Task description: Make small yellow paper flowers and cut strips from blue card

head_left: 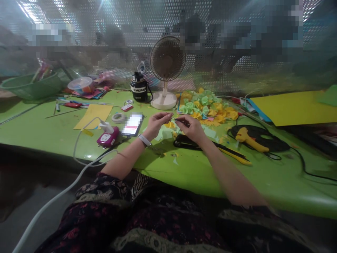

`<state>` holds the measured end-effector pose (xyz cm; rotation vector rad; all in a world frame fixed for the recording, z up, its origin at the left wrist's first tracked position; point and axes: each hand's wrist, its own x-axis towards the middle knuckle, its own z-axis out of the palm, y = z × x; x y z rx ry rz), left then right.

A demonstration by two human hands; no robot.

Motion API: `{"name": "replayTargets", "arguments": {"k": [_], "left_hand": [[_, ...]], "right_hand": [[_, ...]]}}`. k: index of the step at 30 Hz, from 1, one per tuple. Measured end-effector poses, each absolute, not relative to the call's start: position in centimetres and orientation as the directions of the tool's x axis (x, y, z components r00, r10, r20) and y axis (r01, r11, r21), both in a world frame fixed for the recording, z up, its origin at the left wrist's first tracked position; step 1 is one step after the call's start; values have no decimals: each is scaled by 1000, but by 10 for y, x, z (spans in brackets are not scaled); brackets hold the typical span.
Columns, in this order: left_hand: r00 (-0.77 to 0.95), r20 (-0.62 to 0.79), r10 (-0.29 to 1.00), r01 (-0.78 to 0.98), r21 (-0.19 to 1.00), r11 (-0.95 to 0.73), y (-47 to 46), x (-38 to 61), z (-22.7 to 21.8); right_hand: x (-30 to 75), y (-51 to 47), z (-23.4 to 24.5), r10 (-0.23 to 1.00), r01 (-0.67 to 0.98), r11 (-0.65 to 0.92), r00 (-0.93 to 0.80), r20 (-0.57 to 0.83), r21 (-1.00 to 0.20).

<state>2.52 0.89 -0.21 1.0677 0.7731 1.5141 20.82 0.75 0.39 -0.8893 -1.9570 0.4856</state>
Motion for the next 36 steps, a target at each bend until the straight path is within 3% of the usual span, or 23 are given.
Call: {"name": "replayTargets", "arguments": {"k": [7, 18, 28, 36], "left_hand": [[-93, 277, 956, -355, 888, -292, 8, 28, 0], [-31, 268, 963, -376, 889, -260, 12, 24, -4], [-84, 333, 939, -345, 875, -340, 10, 25, 1], [-45, 354, 934, -338, 875, -348, 12, 24, -3]], "right_hand": [[205, 8, 0, 676, 456, 717, -271, 685, -528], [208, 14, -1, 733, 343, 680, -298, 611, -648], [205, 8, 0, 704, 384, 703, -265, 658, -598], [210, 16, -4, 723, 339, 691, -292, 626, -639]]}}
